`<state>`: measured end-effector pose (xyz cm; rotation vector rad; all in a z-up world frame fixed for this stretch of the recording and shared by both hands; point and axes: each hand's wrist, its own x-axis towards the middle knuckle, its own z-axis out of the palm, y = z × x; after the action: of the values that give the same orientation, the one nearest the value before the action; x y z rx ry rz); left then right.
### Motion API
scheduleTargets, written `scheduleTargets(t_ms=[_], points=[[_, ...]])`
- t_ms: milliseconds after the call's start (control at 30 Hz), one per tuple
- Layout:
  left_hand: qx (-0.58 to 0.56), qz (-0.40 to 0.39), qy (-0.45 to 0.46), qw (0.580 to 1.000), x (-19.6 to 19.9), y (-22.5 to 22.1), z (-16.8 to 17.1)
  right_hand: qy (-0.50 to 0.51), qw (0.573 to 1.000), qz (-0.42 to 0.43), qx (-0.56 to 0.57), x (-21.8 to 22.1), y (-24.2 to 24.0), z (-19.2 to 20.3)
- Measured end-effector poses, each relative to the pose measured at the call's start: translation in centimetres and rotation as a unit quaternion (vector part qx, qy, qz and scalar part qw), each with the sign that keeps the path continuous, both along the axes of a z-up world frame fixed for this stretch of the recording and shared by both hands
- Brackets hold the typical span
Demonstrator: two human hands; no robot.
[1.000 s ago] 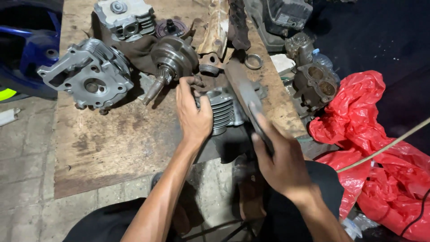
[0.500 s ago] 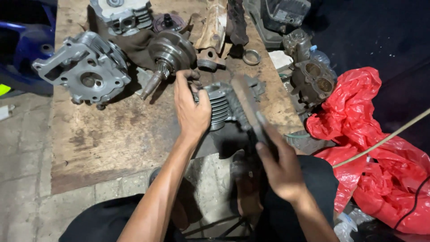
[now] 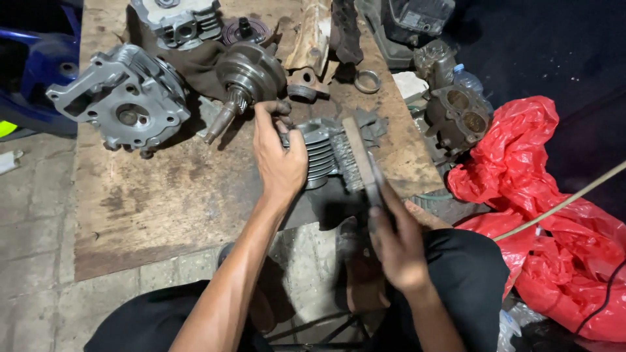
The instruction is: Cleaning a motorcycle cylinder block by scrubbing the cooling fins with a wire brush
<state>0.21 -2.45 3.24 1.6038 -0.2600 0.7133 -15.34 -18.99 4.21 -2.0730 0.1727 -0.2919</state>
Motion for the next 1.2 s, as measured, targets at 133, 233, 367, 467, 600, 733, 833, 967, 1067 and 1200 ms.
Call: scheduleTargets(t_ms=[133,233,367,467,600,733,833,967,1067,1200], points=[[0.001,0.0,0.0,1.0,-0.1,0.2,0.4,-0.066,0.997,0.003,0.034,3.0,0.6,1.3],[-0.001,-0.004,0.0,1.0,-0.1,0.0,0.5,-0.106,0.994,0.029,-0.02,4.8,4.1,5.4],[0.002,0.003,0.009,1.0,0.3,0.0,-0.2,-0.079,0.995,-0.026,-0.063,3.2,4.6,3.8],[0.011,0.005,0.004,1.0,-0.2,-0.2,0.5,-0.052,0.996,-0.039,-0.064,0.2,2.1,-0.3],[0.031,-0.009,0.026,0.999,-0.5,0.3,0.8,-0.082,0.995,-0.049,-0.007,0.2,0.4,-2.3],[0.001,-0.006,-0.005,1.0,0.2,0.2,-0.1,-0.117,0.993,-0.021,-0.028,4.3,4.8,4.7],[0.013,-0.009,-0.015,1.0,0.4,0.2,-0.1,-0.068,0.988,-0.081,-0.113,5.2,5.5,4.6],[0.042,-0.013,-0.022,0.999,0.2,-0.1,0.1,-0.086,0.99,-0.024,-0.112,2.1,3.7,2.4],[0.033,-0.019,-0.02,0.999,0.2,0.1,0.4,-0.09,0.988,-0.026,-0.12,0.0,3.4,1.1],[0.023,-0.014,-0.019,0.999,0.3,0.4,0.5,-0.113,0.992,-0.026,-0.05,0.5,1.8,-0.8]])
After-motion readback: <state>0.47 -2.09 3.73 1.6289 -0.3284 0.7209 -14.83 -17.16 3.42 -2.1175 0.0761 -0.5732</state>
